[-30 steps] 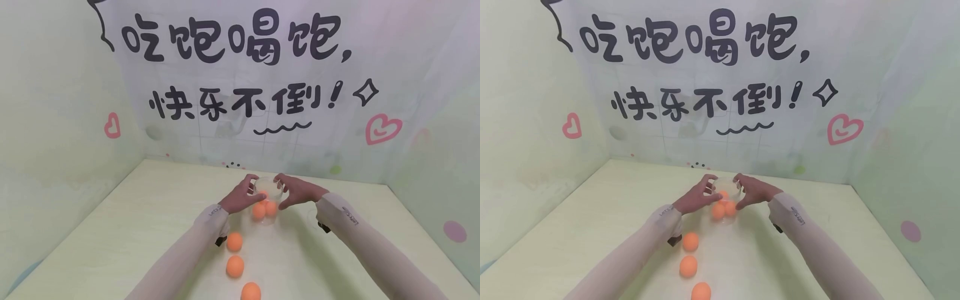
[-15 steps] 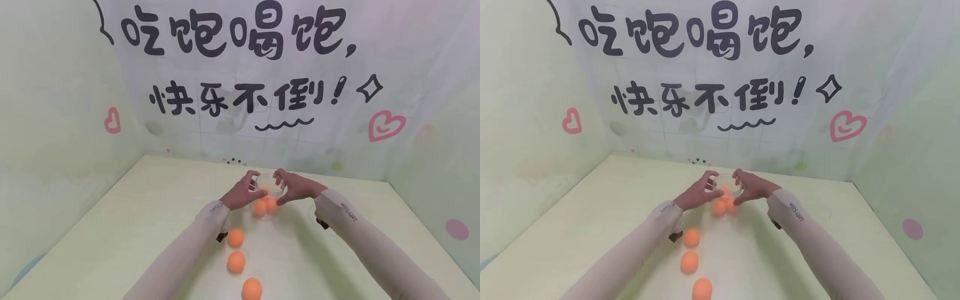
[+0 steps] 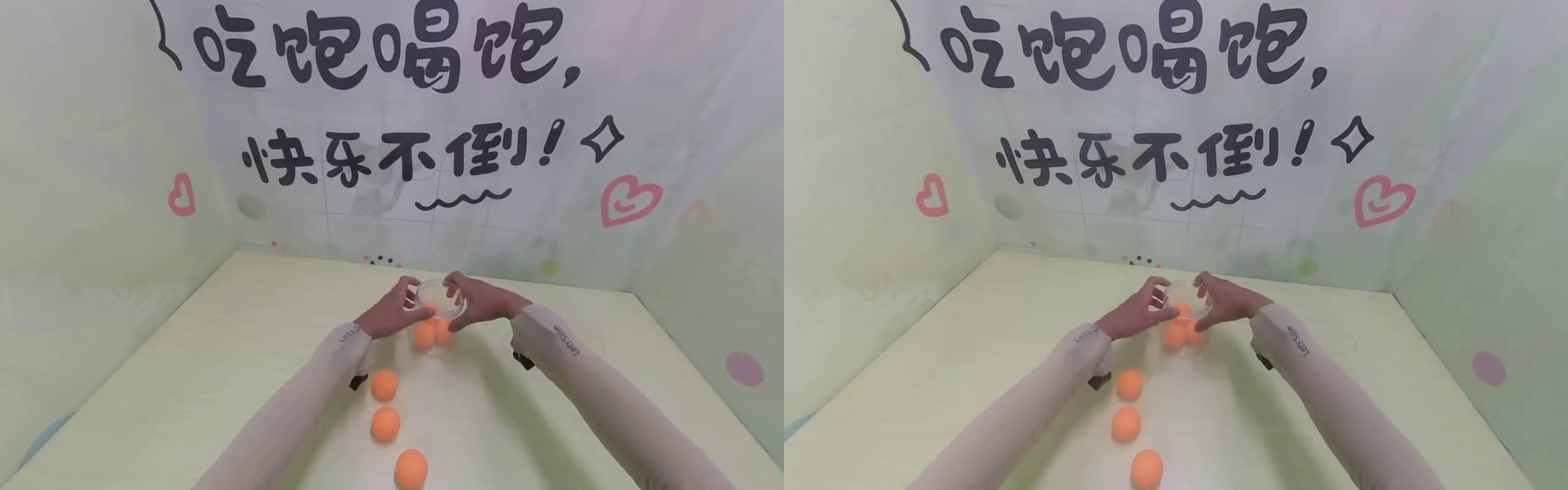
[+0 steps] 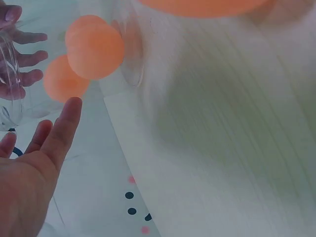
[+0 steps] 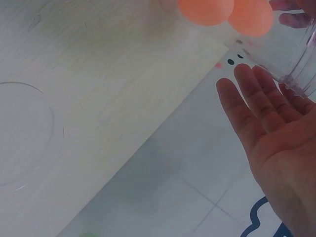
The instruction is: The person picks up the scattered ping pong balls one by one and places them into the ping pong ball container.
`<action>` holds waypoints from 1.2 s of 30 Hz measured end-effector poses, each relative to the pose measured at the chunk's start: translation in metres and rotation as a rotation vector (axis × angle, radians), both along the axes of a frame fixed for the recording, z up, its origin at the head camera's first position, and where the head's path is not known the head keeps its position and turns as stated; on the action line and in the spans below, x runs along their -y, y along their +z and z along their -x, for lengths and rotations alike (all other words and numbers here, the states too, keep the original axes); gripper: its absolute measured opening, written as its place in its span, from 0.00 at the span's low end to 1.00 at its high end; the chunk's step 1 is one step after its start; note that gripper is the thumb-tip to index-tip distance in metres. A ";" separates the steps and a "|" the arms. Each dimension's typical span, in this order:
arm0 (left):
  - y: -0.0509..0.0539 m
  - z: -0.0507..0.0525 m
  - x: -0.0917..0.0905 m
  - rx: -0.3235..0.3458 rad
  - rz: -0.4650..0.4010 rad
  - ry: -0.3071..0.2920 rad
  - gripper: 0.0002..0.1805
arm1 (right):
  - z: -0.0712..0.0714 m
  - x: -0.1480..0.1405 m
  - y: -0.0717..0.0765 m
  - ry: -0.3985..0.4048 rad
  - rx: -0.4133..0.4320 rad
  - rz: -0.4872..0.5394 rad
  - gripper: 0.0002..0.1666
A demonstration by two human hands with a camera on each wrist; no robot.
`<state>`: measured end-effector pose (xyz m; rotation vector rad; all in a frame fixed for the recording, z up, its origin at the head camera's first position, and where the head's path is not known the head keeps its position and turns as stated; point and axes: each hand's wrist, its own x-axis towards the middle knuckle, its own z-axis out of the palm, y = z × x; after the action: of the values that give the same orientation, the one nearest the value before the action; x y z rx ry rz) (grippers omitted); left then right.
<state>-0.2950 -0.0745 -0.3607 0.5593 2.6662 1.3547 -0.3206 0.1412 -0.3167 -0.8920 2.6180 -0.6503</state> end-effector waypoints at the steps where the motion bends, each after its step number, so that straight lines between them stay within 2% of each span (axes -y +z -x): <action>1: 0.002 -0.001 0.002 0.005 0.009 0.002 0.37 | 0.001 0.000 0.000 0.004 -0.004 -0.001 0.44; 8: 0.013 -0.003 0.025 0.007 0.083 0.048 0.39 | 0.002 -0.001 0.003 0.019 0.001 0.004 0.44; 18: 0.022 -0.016 0.058 0.017 0.180 0.039 0.37 | 0.004 -0.010 0.003 0.037 0.032 0.048 0.43; 22: 0.021 -0.030 0.063 0.023 0.207 0.021 0.37 | 0.005 -0.012 -0.001 0.037 0.040 0.051 0.44; 28: 0.020 -0.056 0.060 0.060 0.218 -0.020 0.36 | 0.006 -0.010 -0.005 0.033 0.053 0.054 0.45; 36: 0.017 -0.078 0.057 0.038 0.258 -0.032 0.35 | 0.005 -0.007 -0.006 0.018 0.080 0.061 0.47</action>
<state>-0.2173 -0.1318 -0.3439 0.5373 2.7283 0.9801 -0.3256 0.1485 -0.3224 -0.8867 2.5289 -0.7494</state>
